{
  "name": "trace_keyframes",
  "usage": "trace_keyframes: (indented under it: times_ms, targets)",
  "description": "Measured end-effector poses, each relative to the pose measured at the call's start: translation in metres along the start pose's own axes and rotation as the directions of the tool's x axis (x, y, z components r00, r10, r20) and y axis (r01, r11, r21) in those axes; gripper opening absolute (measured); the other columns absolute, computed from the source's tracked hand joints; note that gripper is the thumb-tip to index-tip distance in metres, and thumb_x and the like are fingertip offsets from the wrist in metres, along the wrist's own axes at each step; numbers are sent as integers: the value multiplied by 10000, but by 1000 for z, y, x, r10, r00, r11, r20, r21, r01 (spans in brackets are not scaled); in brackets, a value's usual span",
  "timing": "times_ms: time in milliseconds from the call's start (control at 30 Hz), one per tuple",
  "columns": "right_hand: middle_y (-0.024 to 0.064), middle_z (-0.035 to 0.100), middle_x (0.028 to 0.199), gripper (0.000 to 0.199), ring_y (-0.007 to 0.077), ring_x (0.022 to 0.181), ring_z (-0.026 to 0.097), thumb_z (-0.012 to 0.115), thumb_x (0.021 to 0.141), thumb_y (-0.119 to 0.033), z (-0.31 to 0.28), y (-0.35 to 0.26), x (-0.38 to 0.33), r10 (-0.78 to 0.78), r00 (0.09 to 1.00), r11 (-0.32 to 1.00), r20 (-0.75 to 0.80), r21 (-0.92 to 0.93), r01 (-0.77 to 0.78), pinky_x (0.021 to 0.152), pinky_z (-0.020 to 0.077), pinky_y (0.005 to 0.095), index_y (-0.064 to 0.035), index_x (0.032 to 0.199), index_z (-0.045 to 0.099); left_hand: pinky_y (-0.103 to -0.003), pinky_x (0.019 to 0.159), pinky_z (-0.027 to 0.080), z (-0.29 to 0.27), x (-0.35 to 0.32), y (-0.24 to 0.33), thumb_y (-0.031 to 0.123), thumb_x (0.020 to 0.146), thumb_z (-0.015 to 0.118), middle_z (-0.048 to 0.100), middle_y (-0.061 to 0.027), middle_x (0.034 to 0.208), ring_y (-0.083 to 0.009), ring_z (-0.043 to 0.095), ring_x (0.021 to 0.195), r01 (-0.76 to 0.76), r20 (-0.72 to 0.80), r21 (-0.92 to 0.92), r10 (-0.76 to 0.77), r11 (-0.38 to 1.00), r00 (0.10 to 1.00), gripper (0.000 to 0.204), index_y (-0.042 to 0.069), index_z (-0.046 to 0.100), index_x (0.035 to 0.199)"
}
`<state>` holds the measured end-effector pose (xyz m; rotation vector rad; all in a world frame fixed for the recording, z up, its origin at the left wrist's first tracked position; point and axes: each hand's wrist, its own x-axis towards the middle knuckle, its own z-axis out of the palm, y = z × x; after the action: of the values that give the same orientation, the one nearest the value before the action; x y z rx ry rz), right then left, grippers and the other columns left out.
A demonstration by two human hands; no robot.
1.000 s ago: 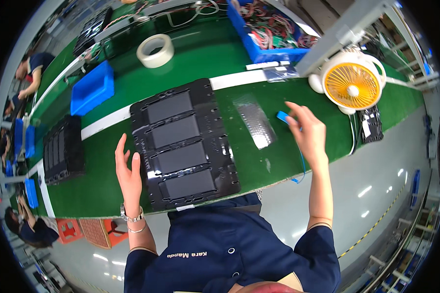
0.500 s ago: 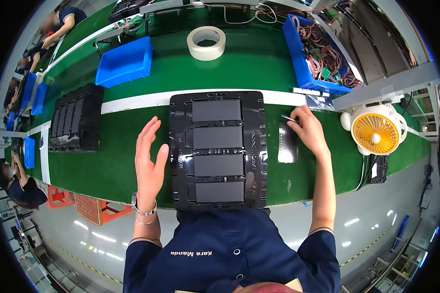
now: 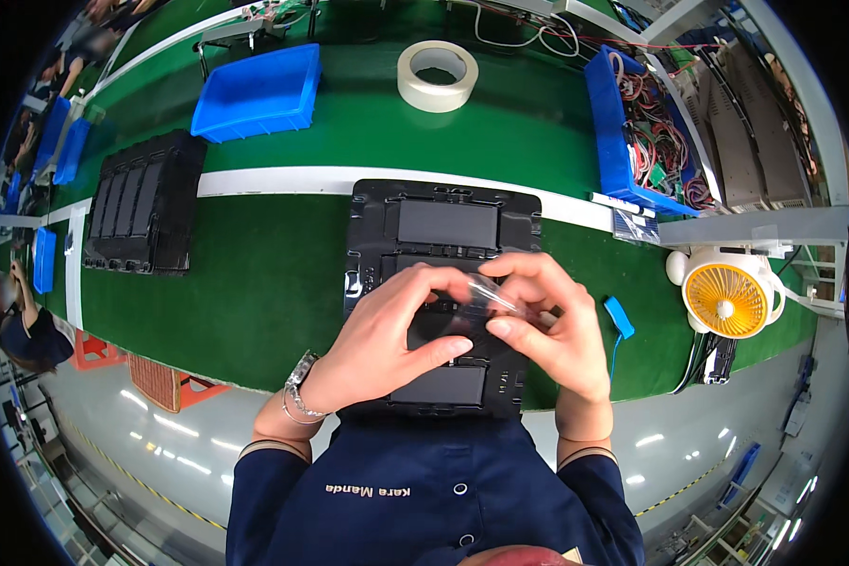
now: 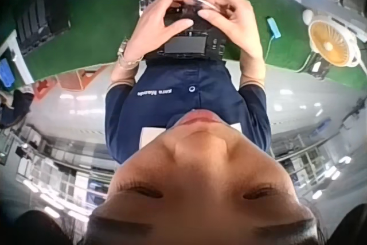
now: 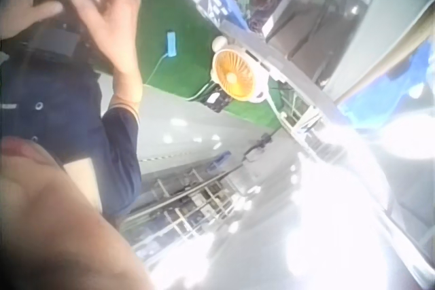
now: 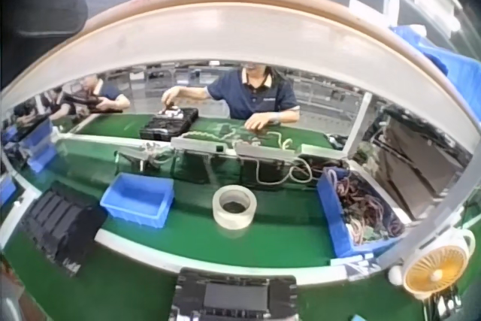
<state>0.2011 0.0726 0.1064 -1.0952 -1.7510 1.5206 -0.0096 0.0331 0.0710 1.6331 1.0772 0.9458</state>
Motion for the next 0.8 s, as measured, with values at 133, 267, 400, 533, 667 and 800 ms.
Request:
trace_keyframes:
  times_ms: [133, 267, 400, 533, 667, 800]
  targets:
    - [12, 612, 784, 403, 83, 597, 486, 701, 839, -101, 14, 8, 21, -77, 997, 994, 22, -74, 79, 546, 407, 258, -50, 1212, 558, -287, 640, 491, -5, -6, -3, 175, 876, 694, 604, -61, 810, -163, 595, 685, 145, -15, -87, -147, 986, 989, 304, 22, 584, 1114]
    - [86, 680, 931, 327, 233, 743, 613, 681, 846, -146, -2, 37, 69, -401, 866, 723, -299, -684, 98, 660, 503, 339, -30, 1144, 614, -188, 603, 427, -10, -9, -7, 100, 936, 620, 587, 25, 805, -13, 513, 702, 224, -107, -249, -256, 942, 961, 174, 13, 580, 1082]
    - [75, 677, 907, 217, 253, 821, 627, 708, 799, -149, 6, 66, 89, -467, 878, 401, -99, -909, 111, 667, 538, 369, -33, 978, 668, -180, 618, 410, -3, -7, -14, 119, 951, 601, 582, 34, 816, -10, 498, 715, 223, -134, -287, -270, 931, 953, 181, 10, 593, 1095]
    - [69, 689, 959, 255, 231, 833, 621, 717, 769, -130, 17, 72, 81, -503, 859, 372, -95, -921, 116, 655, 551, 346, -23, 996, 670, -196, 607, 394, 0, -13, -17, 129, 967, 571, 581, 28, 824, -22, 469, 684, 194, -164, -274, -244, 942, 956, 159, 2, 620, 1048]
    - [85, 686, 1005, 278, 249, 879, 626, 699, 793, -127, 17, 72, 72, -516, 850, 413, -105, -900, 140, 708, 550, 368, -26, 1048, 654, -209, 600, 380, 1, -12, -20, 132, 973, 547, 567, 7, 845, -38, 453, 666, 114, -208, -217, -160, 970, 965, 181, -19, 646, 968]
    - [149, 642, 1096, 334, 331, 930, 635, 616, 892, -119, 10, 53, 49, -275, 917, 778, -289, -627, 36, 798, 501, 428, -32, 1201, 523, -204, 593, 390, -1, -9, -22, 121, 959, 561, 559, -12, 864, -46, 471, 670, 100, -222, -156, -134, 983, 966, 183, -30, 659, 928]
